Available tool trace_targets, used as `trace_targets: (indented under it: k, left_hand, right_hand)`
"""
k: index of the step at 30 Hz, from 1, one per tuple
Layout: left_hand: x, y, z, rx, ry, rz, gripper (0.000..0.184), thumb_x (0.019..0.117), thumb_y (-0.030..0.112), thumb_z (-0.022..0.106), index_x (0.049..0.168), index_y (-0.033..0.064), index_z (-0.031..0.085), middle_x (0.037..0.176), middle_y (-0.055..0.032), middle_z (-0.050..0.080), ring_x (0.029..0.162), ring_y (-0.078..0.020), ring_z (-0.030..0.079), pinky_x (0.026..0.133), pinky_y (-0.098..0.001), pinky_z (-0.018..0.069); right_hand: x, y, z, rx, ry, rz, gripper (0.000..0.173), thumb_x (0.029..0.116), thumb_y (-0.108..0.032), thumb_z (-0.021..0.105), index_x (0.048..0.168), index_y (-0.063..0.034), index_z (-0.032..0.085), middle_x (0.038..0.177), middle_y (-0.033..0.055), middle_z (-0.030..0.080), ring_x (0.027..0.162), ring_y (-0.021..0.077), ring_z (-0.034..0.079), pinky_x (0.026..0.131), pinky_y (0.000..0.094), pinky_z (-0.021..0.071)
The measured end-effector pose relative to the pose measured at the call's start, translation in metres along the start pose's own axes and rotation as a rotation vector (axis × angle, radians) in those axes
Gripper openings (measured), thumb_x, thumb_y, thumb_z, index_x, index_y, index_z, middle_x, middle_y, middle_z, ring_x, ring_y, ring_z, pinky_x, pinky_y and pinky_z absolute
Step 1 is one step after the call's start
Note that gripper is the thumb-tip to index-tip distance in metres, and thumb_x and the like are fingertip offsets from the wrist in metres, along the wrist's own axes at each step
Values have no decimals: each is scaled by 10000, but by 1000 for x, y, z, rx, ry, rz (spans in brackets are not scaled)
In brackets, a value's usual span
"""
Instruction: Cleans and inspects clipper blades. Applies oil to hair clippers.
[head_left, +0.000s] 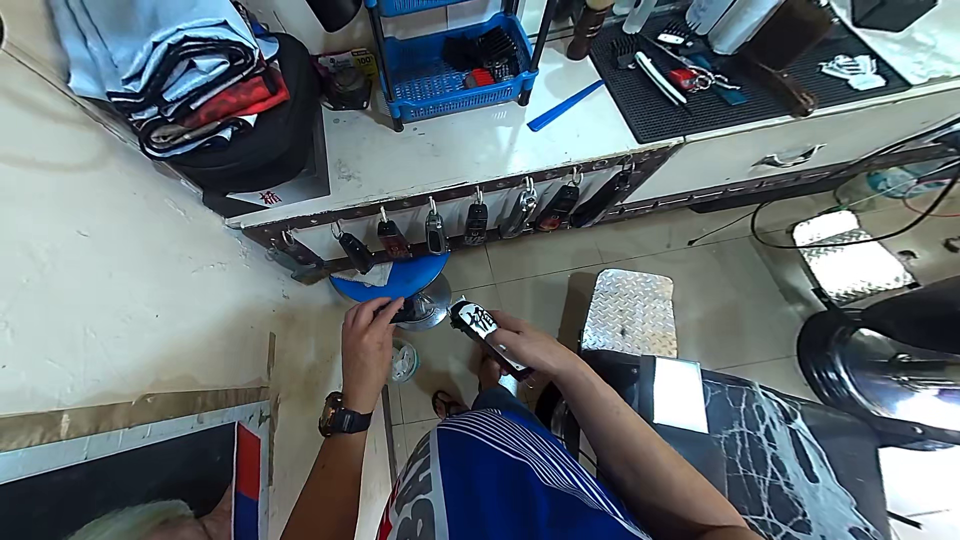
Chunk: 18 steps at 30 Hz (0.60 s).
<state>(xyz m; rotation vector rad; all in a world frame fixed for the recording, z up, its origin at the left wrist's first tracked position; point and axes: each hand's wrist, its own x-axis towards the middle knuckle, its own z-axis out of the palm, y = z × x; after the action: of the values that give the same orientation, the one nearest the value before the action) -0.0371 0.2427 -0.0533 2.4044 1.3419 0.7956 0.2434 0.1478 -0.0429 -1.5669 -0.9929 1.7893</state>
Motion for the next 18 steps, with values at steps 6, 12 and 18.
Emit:
trace_targets:
  k: [6,12,18]
  left_hand:
    - [-5,-5,-31,-184,119,-171,334,1000,218,656,1328,176,699,1343,-54,648,1272,-220,573,1072,-439,481]
    - [-12,-10,-51,-290,187,-214,345,979,254,669,1281,94,714,1315,-103,654,1243,-199,590,1067,-371,484]
    - [-18,-5,-60,-404,246,-184,366,962,187,682,1289,24,688,1304,-128,648,1210,-175,615,1029,-305,524]
  right_hand:
    - [1,8,-2,442,-54,-155,513,1010,-188,287,1507,-122,395,958,129,673,695,201,680,612,332,597]
    - [3,3,-5,552,-75,-268,618,952,-166,362,1569,-147,322,1167,164,660,764,205,685,630,314,586]
    - [2,-5,-3,551,-40,-302,626,941,-142,388,1563,-125,321,1153,161,669,734,202,685,610,315,585]
